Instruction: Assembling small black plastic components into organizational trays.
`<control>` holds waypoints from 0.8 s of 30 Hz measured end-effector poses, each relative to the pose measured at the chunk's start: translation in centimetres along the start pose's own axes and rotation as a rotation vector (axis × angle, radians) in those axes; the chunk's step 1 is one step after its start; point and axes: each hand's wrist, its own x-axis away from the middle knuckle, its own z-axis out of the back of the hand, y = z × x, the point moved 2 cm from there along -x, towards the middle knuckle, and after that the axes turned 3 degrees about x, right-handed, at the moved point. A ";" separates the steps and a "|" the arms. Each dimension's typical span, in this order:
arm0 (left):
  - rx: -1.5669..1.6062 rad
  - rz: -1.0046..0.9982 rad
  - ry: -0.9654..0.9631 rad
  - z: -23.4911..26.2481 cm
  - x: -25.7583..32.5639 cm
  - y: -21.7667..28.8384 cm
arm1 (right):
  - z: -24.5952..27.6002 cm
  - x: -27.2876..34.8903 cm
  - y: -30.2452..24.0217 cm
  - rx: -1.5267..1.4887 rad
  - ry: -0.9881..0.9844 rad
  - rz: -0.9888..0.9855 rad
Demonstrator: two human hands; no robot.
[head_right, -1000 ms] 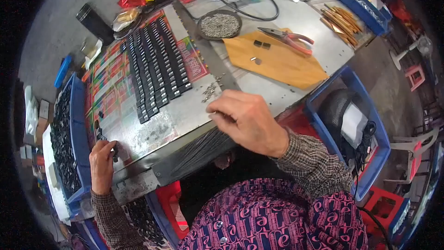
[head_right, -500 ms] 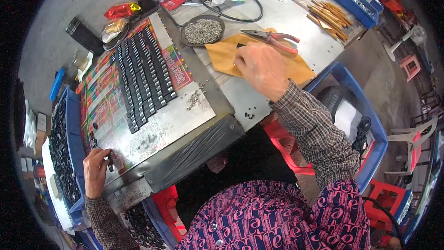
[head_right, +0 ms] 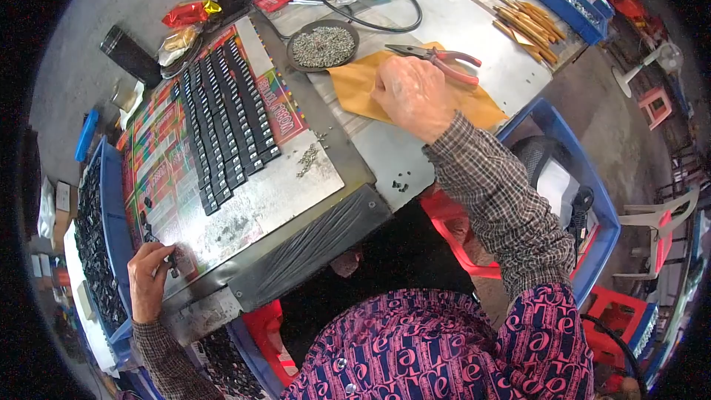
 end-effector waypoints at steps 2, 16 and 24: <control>-0.003 0.000 -0.003 0.1 0.2 0.0 | 0.0 -0.4 -0.1 -0.011 0.001 -0.001; 0.092 0.004 0.049 -0.6 -0.4 -2.2 | -0.5 -1.8 1.1 -0.153 -0.155 -0.039; 0.018 -0.004 0.164 -1.2 0.1 -2.8 | 0.4 -1.7 1.2 -0.202 -0.101 -0.028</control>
